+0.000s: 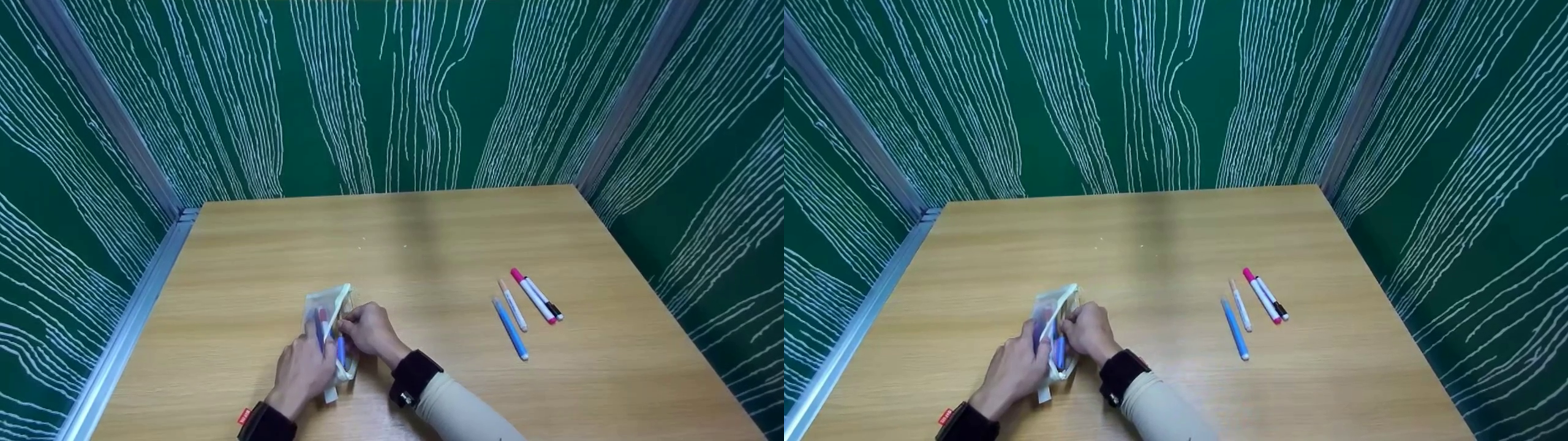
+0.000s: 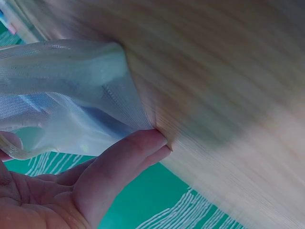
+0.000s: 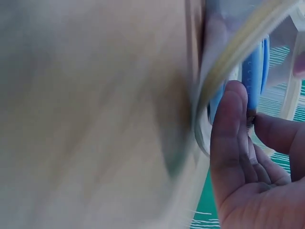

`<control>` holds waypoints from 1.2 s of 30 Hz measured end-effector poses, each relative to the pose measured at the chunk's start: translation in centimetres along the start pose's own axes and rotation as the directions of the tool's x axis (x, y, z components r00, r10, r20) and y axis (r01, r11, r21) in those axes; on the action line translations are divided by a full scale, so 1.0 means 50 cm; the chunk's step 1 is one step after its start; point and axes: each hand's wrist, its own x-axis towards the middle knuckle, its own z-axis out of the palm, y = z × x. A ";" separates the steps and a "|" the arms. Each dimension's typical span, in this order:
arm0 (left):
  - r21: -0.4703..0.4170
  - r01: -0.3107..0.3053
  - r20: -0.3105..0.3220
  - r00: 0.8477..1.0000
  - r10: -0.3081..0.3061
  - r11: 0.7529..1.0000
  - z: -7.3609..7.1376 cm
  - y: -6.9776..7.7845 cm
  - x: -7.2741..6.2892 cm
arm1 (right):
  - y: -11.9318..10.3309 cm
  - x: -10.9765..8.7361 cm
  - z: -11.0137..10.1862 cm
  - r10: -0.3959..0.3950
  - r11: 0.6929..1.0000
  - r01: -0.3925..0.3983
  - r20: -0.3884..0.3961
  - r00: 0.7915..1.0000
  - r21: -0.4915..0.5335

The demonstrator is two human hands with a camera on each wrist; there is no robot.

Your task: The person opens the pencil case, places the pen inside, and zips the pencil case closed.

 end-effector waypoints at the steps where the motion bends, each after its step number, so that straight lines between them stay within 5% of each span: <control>1: -0.003 -0.004 -0.003 1.000 0.004 1.000 0.000 0.000 0.001 | 0.000 0.000 0.002 -0.008 1.000 0.008 -0.002 1.000 0.004; 9: -0.020 -0.001 -0.013 1.000 0.001 1.000 -0.001 -0.002 0.000 | 0.003 -0.005 0.008 -0.024 0.995 0.018 0.066 0.998 0.100; 19: -0.004 -0.021 -0.055 0.998 0.020 1.000 0.003 -0.003 -0.004 | 0.006 -0.006 0.005 -0.019 0.998 0.017 0.047 0.999 0.055; 29: -0.014 0.022 0.006 1.000 -0.022 1.000 0.000 0.000 -0.001 | 0.000 -0.011 -0.030 -0.123 0.980 0.118 -0.017 0.992 -0.162; 36: -0.016 0.027 0.018 0.999 -0.027 0.999 -0.001 -0.002 0.000 | 0.004 -0.017 -0.085 -0.118 0.955 0.099 -0.051 0.992 -0.279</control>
